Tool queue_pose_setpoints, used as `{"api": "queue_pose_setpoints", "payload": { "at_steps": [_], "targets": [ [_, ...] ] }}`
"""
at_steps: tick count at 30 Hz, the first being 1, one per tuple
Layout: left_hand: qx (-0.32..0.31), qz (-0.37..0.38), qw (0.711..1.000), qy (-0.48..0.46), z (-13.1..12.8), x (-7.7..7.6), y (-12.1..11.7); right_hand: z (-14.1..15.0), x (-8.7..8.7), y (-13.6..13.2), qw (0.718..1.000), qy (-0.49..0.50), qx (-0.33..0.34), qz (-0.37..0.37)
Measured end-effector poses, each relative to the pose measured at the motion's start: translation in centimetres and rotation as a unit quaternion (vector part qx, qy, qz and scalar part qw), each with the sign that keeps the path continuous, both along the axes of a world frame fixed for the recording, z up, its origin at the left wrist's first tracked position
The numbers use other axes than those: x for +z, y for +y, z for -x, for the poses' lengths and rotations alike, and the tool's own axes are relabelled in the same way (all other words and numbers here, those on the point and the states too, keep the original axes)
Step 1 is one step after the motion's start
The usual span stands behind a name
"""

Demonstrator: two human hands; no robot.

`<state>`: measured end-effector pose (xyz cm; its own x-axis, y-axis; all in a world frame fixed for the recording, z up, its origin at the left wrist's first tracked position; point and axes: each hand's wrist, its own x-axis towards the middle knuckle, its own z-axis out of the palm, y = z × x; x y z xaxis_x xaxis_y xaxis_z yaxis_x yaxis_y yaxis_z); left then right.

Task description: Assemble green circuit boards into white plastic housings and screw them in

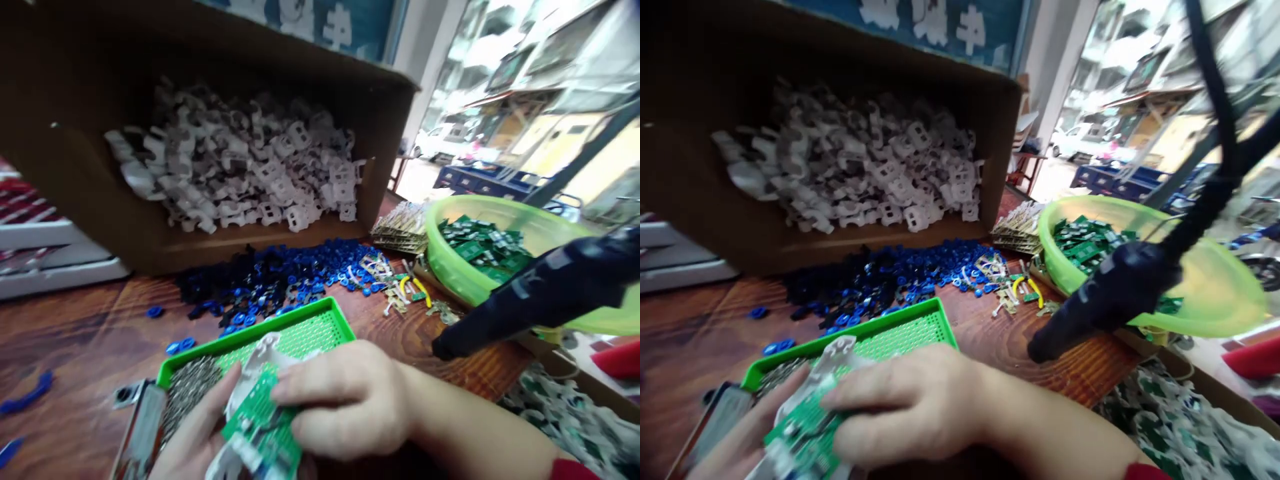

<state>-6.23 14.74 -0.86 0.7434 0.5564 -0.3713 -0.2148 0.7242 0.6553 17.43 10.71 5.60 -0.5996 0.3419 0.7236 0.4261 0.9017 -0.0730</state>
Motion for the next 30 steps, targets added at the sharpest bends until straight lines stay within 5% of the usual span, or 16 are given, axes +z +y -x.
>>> {"api": "queue_pose_setpoints", "payload": {
  "at_steps": [4,7,16,30],
  "targets": [
    [-0.054,0.13,0.99,0.016,-2.9,5.5,-1.2,-0.9,1.0,-0.2,0.995,-0.024,-0.059,0.082],
    [-0.036,0.147,0.988,-0.003,-4.4,7.1,-1.3,-1.6,1.4,-0.2,0.983,-0.091,-0.085,0.132],
    [0.157,0.069,0.982,-0.084,-5.4,7.2,-2.6,0.3,0.1,-0.9,0.972,-0.007,-0.18,0.149],
    [0.173,0.01,0.976,-0.13,-5.6,6.9,-3.1,1.3,-0.1,-1.7,0.974,0.059,-0.186,0.112]
  ]
}}
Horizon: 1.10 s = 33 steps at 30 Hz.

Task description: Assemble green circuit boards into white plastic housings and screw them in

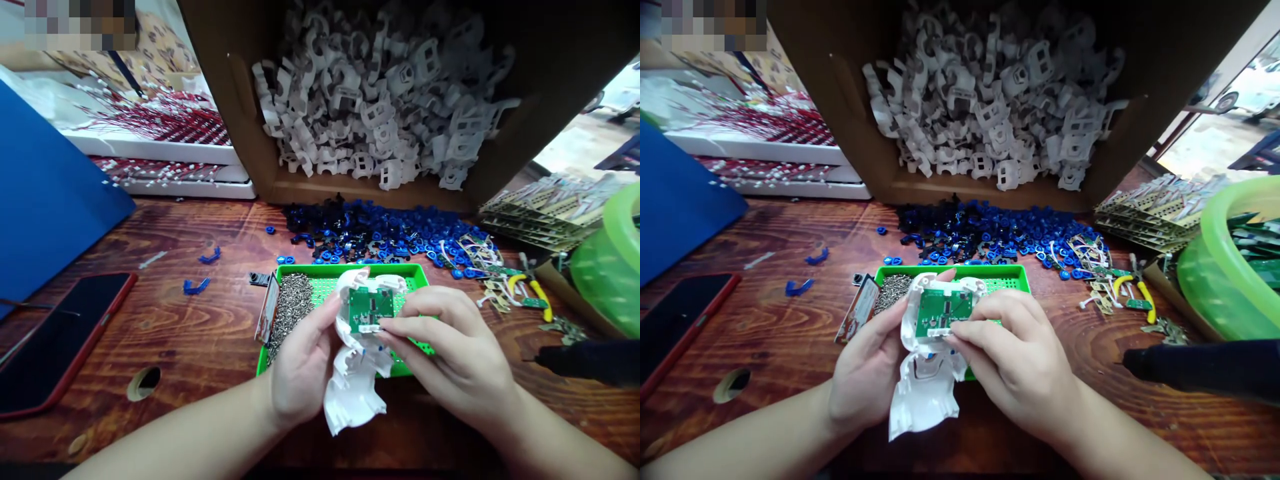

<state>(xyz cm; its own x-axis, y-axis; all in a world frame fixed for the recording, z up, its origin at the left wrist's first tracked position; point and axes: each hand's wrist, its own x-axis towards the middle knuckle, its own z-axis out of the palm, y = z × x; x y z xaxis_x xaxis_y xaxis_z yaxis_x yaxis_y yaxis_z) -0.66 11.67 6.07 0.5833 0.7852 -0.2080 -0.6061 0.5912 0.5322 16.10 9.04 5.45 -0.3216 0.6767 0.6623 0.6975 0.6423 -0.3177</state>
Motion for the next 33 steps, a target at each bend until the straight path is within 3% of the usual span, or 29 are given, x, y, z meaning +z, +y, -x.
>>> {"api": "queue_pose_setpoints", "payload": {
  "at_steps": [10,16,33],
  "targets": [
    [0.001,-0.057,0.998,-0.004,0.1,-1.0,-0.5,0.5,-0.3,-0.1,0.999,-0.032,-0.034,0.007],
    [0.013,-0.057,0.993,0.106,0.0,-0.9,-0.5,0.9,-0.4,-0.4,0.998,-0.052,-0.031,-0.013],
    [0.01,-0.027,0.996,0.081,-0.4,-0.5,-0.2,1.0,-1.2,-0.6,0.992,-0.104,-0.07,-0.008]
  ]
}}
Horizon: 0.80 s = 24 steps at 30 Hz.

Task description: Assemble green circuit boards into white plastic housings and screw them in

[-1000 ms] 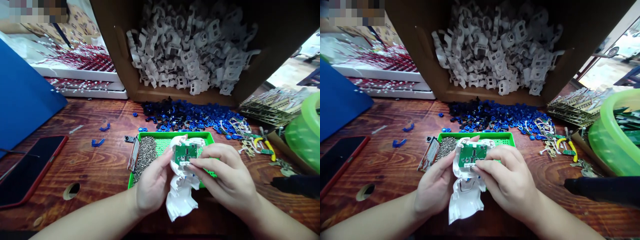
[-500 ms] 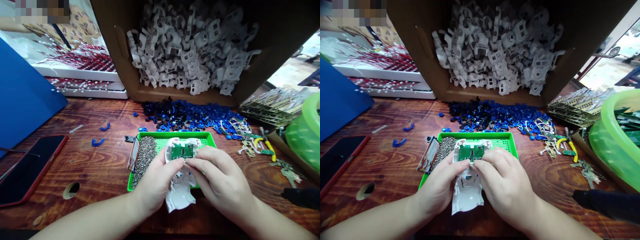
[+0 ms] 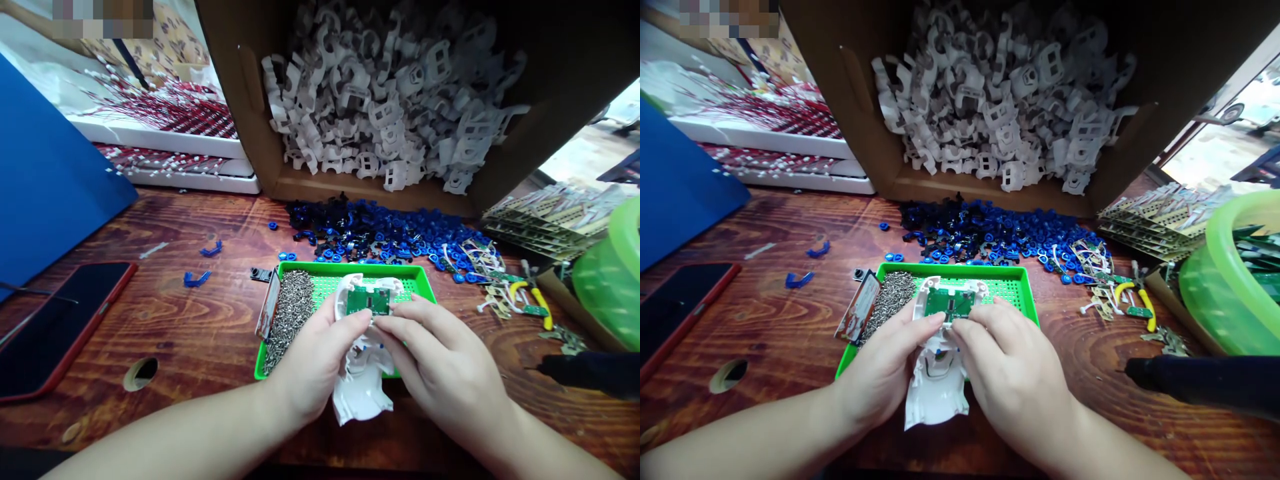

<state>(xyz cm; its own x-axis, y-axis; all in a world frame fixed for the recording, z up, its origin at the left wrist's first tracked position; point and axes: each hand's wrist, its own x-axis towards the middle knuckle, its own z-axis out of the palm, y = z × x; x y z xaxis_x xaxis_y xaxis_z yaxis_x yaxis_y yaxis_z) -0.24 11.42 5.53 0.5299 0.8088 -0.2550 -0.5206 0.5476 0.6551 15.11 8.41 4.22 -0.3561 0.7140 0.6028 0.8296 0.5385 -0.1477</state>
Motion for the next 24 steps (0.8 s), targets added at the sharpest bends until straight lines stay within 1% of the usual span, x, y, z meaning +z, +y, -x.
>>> {"api": "queue_pose_setpoints", "payload": {
  "at_steps": [3,6,10,12,14,15,16,17,18,20,21,22,24],
  "targets": [
    [0.0,-0.005,1.0,0.014,-0.1,0.0,0.0,-0.1,0.0,0.2,1.0,-0.003,0.001,0.024],
    [0.008,-0.017,0.999,0.039,-0.2,-0.2,-0.1,-0.3,0.2,0.4,0.998,0.005,0.027,0.048],
    [0.036,-0.026,0.996,0.082,-0.2,-0.3,-0.3,-0.5,0.7,0.4,0.995,0.033,0.056,0.078],
    [0.047,-0.027,0.993,0.104,-0.2,-0.4,-0.3,-0.7,0.8,0.2,0.994,0.066,0.051,0.078],
    [0.051,-0.024,0.992,0.115,-0.1,-0.4,-0.4,-0.8,0.8,0.1,0.986,0.151,0.009,0.074],
    [0.05,-0.021,0.992,0.117,-0.1,-0.4,-0.4,-0.8,0.7,0.2,0.973,0.214,-0.019,0.082],
    [0.049,-0.018,0.992,0.118,-0.1,-0.4,-0.4,-0.8,0.6,0.3,0.953,0.28,-0.041,0.108],
    [0.048,-0.015,0.992,0.119,-0.1,-0.4,-0.4,-0.7,0.5,0.4,0.925,0.341,-0.051,0.157],
    [0.045,-0.013,0.992,0.12,-0.1,-0.4,-0.4,-0.6,0.5,0.6,0.891,0.391,-0.048,0.224],
    [0.035,-0.009,0.991,0.126,-0.1,-0.3,-0.5,-0.3,0.4,0.9,0.821,0.445,-0.023,0.357],
    [0.032,-0.006,0.991,0.131,-0.1,-0.2,-0.6,-0.1,0.5,1.0,0.796,0.455,-0.015,0.399],
    [0.029,-0.004,0.99,0.139,-0.2,-0.1,-0.7,0.1,0.5,1.1,0.781,0.46,-0.016,0.423],
    [0.029,0.0,0.987,0.157,-0.3,0.1,-0.8,0.4,0.5,1.3,0.772,0.468,-0.028,0.43]
  ]
}}
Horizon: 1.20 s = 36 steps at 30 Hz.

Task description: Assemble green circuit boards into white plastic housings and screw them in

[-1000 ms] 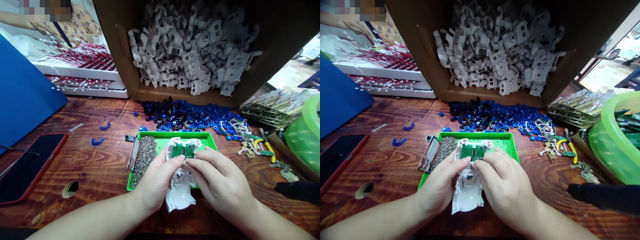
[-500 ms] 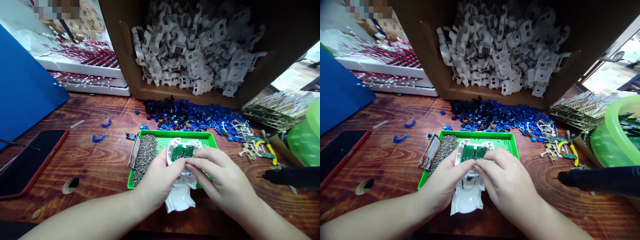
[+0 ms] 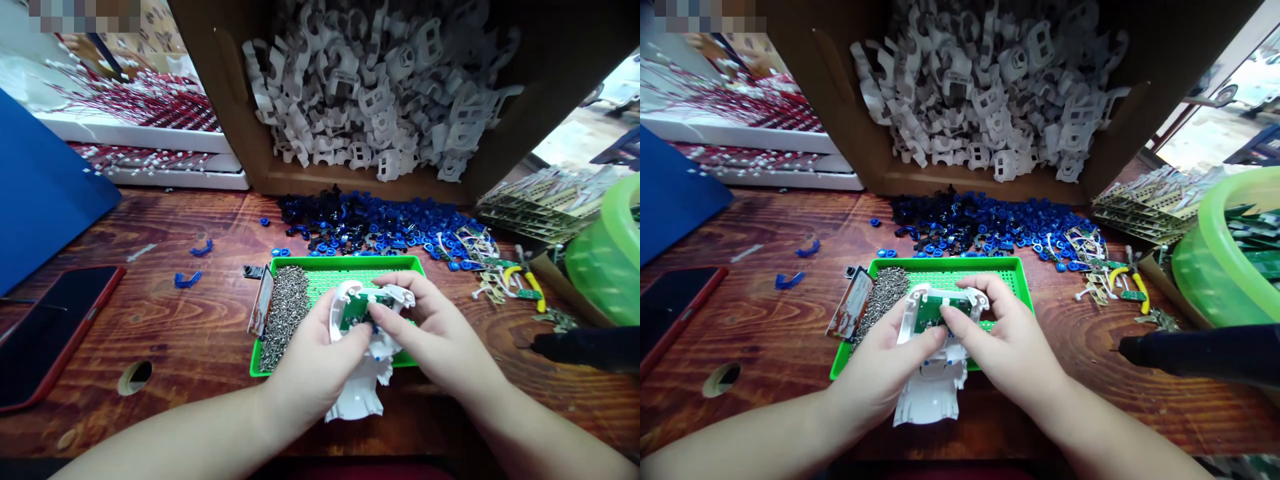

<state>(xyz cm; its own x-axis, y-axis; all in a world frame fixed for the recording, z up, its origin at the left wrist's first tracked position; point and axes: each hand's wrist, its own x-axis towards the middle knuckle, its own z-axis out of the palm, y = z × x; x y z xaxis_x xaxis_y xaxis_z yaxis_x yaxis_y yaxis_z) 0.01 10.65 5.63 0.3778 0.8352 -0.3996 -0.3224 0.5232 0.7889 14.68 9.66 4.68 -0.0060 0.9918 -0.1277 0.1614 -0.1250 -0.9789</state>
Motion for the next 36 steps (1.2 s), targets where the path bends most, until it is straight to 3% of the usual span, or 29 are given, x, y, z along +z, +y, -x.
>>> {"api": "queue_pose_setpoints", "payload": {
  "at_steps": [12,17,20,27,34,36],
  "targets": [
    [0.016,-0.063,0.996,0.058,-0.2,0.3,-0.6,-0.1,0.2,-0.1,1.0,-0.013,0.004,-0.012],
    [0.006,-0.024,0.999,0.027,-0.3,0.4,-0.3,0.1,0.0,0.3,1.0,0.017,0.006,-0.007],
    [0.038,0.001,0.999,0.002,-0.4,0.7,0.0,0.3,-0.1,0.6,0.995,0.091,0.032,0.016],
    [0.061,0.003,0.996,0.071,-0.5,0.8,-0.3,0.0,-0.1,0.9,0.989,0.134,0.057,0.032],
    [0.041,0.053,0.997,0.036,-0.3,0.9,0.2,-1.3,0.6,1.4,0.99,0.096,0.102,0.027],
    [0.049,0.083,0.995,0.023,-0.1,1.2,0.7,-2.9,0.9,2.1,0.997,-0.064,0.051,-0.015]
  ]
}}
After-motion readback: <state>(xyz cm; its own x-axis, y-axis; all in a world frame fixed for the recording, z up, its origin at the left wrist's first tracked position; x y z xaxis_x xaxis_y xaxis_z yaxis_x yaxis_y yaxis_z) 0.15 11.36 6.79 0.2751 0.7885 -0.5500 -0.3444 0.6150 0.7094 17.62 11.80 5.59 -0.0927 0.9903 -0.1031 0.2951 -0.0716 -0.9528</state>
